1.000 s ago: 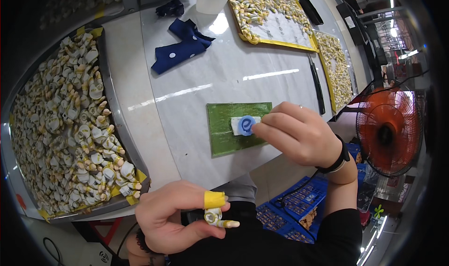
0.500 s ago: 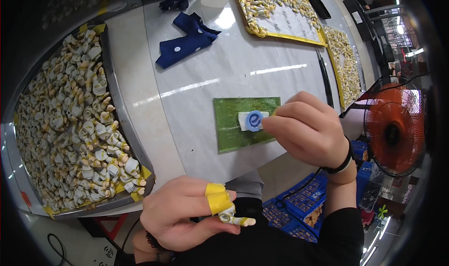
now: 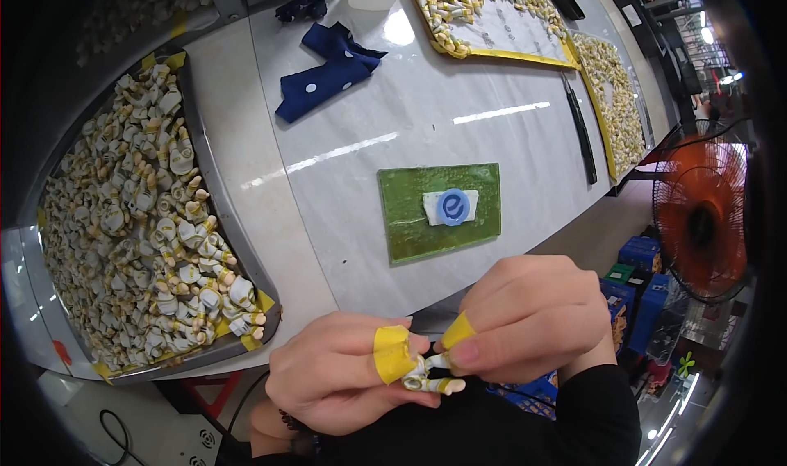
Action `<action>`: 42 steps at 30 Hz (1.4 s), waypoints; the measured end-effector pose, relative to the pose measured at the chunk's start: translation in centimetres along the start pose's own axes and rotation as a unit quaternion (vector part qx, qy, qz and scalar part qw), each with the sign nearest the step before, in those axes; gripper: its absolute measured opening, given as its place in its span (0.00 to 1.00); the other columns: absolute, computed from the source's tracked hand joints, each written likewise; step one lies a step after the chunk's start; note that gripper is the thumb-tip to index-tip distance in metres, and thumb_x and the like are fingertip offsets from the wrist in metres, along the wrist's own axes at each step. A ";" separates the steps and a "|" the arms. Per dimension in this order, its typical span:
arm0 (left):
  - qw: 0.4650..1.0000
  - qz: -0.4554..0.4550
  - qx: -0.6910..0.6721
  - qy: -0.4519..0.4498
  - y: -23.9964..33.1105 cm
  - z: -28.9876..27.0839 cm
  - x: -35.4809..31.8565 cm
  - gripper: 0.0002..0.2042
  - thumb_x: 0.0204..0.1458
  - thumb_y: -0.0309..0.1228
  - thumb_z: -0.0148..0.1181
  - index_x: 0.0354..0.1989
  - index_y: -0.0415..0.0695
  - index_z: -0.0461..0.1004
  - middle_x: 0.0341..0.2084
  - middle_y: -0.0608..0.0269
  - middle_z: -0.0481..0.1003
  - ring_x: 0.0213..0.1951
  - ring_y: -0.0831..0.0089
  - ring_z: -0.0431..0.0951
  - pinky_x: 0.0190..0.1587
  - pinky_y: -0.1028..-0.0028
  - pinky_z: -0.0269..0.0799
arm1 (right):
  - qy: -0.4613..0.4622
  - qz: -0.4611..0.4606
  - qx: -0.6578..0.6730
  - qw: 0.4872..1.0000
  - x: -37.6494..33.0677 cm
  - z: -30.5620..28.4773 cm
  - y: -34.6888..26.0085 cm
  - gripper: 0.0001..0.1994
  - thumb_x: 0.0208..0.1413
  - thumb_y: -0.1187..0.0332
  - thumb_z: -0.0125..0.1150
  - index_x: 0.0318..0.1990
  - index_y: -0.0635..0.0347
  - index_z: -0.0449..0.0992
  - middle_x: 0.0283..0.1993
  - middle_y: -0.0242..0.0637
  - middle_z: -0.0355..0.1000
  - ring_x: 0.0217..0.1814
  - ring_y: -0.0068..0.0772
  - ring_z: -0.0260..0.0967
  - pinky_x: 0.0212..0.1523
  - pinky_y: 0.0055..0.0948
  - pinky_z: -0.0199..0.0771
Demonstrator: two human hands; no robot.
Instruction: The person repeatedly picks small white and yellow components from trays, joins them by hand, and places the assembled units onto a tray. The process is continuous and repetitive, with the person handling each unit individually.
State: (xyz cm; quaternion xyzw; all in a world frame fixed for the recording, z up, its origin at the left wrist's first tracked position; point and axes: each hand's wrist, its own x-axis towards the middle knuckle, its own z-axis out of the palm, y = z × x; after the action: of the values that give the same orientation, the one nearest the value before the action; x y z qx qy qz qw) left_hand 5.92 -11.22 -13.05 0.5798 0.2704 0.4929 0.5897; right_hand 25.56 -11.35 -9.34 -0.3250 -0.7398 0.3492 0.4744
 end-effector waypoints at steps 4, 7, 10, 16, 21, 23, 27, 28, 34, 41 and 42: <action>0.993 0.025 0.081 -0.077 0.0 -0.5 0.1 0.17 0.34 0.31 0.74 0.31 0.40 0.74 0.27 0.57 0.77 0.29 0.65 0.77 0.33 0.69 0.76 | -0.006 0.002 0.019 1.000 0.0 0.5 0.0 0.08 0.43 0.82 0.60 0.33 0.70 0.76 0.30 0.42 0.72 0.26 0.36 0.71 0.26 0.26 0.71; 0.994 0.009 0.082 -0.066 1.1 -0.3 0.1 0.14 0.32 0.28 0.73 0.30 0.41 0.79 0.29 0.61 0.77 0.31 0.65 0.78 0.36 0.72 0.76 | -0.027 -0.007 0.028 0.999 0.4 0.3 -0.3 0.05 0.44 0.81 0.59 0.32 0.71 0.75 0.30 0.44 0.72 0.27 0.37 0.70 0.27 0.26 0.72; 0.989 0.048 0.134 -0.033 1.2 0.0 0.0 0.15 0.31 0.29 0.74 0.30 0.42 0.78 0.28 0.61 0.77 0.31 0.65 0.79 0.35 0.72 0.77 | -0.049 -0.007 0.042 0.998 0.7 -0.1 -0.4 0.04 0.46 0.80 0.57 0.31 0.73 0.74 0.31 0.45 0.71 0.27 0.38 0.70 0.27 0.27 0.72; 0.989 0.062 0.135 -0.023 1.0 0.2 0.0 0.14 0.31 0.29 0.74 0.29 0.43 0.78 0.28 0.64 0.77 0.31 0.65 0.79 0.34 0.73 0.76 | -0.060 -0.008 0.039 0.997 0.7 -0.6 -0.6 0.03 0.48 0.80 0.55 0.30 0.73 0.73 0.31 0.48 0.71 0.28 0.38 0.70 0.27 0.27 0.73; 0.986 0.047 0.149 -0.051 1.1 0.1 0.8 0.16 0.31 0.30 0.75 0.30 0.40 0.77 0.28 0.61 0.77 0.30 0.66 0.79 0.32 0.75 0.75 | -0.011 -0.032 -0.014 0.999 0.3 -0.1 -0.2 0.04 0.46 0.79 0.58 0.30 0.73 0.74 0.29 0.45 0.71 0.25 0.36 0.70 0.26 0.25 0.73; 0.987 0.056 0.150 -0.007 0.8 0.6 0.7 0.16 0.31 0.30 0.75 0.29 0.38 0.76 0.29 0.59 0.77 0.29 0.66 0.79 0.31 0.75 0.74 | 0.007 -0.049 -0.047 0.998 0.4 0.1 -0.3 0.04 0.45 0.79 0.60 0.30 0.72 0.75 0.28 0.43 0.72 0.25 0.35 0.70 0.25 0.24 0.72; 0.975 0.140 0.162 0.060 -0.6 0.8 0.3 0.19 0.34 0.26 0.73 0.36 0.36 0.73 0.30 0.56 0.78 0.29 0.62 0.78 0.32 0.74 0.74 | 0.023 -0.062 -0.082 0.994 0.1 0.7 -0.2 0.05 0.43 0.80 0.62 0.30 0.71 0.76 0.27 0.41 0.72 0.24 0.32 0.69 0.25 0.23 0.72; 0.983 0.111 0.141 0.035 -0.4 0.5 0.4 0.19 0.36 0.26 0.72 0.37 0.35 0.73 0.30 0.56 0.77 0.29 0.62 0.78 0.32 0.74 0.74 | 0.022 -0.047 -0.070 0.996 0.1 0.7 -0.2 0.06 0.42 0.78 0.64 0.30 0.69 0.76 0.27 0.39 0.72 0.24 0.32 0.69 0.25 0.23 0.71; 0.989 -0.099 -0.107 0.030 0.5 0.5 0.2 0.12 0.43 0.24 0.67 0.34 0.33 0.74 0.28 0.53 0.77 0.30 0.69 0.78 0.32 0.76 0.72 | -0.023 0.083 -0.003 0.996 1.3 -1.1 -0.2 0.09 0.38 0.66 0.73 0.27 0.55 0.80 0.28 0.31 0.73 0.27 0.27 0.65 0.26 0.23 0.61; 0.982 -0.128 -0.117 -0.070 -0.3 -0.3 0.1 0.10 0.44 0.24 0.66 0.32 0.33 0.73 0.24 0.55 0.76 0.27 0.73 0.77 0.31 0.79 0.71 | -0.091 0.128 0.043 0.987 1.2 -1.0 0.0 0.08 0.40 0.64 0.71 0.27 0.53 0.79 0.36 0.31 0.67 0.35 0.30 0.61 0.33 0.26 0.59; 0.984 -0.125 -0.103 -0.081 -0.2 -0.5 0.2 0.10 0.44 0.24 0.66 0.32 0.33 0.73 0.24 0.55 0.76 0.26 0.74 0.77 0.31 0.79 0.71 | -0.096 0.123 0.038 0.987 1.3 -0.9 0.0 0.08 0.40 0.64 0.71 0.27 0.53 0.79 0.36 0.31 0.67 0.35 0.31 0.61 0.33 0.27 0.60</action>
State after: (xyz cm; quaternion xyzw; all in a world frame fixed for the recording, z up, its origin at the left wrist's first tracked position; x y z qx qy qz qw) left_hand 5.61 -10.87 -13.25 0.5156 0.2399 0.3923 0.7229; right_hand 25.99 -10.06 -8.46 -0.3600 -0.7224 0.4624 0.3672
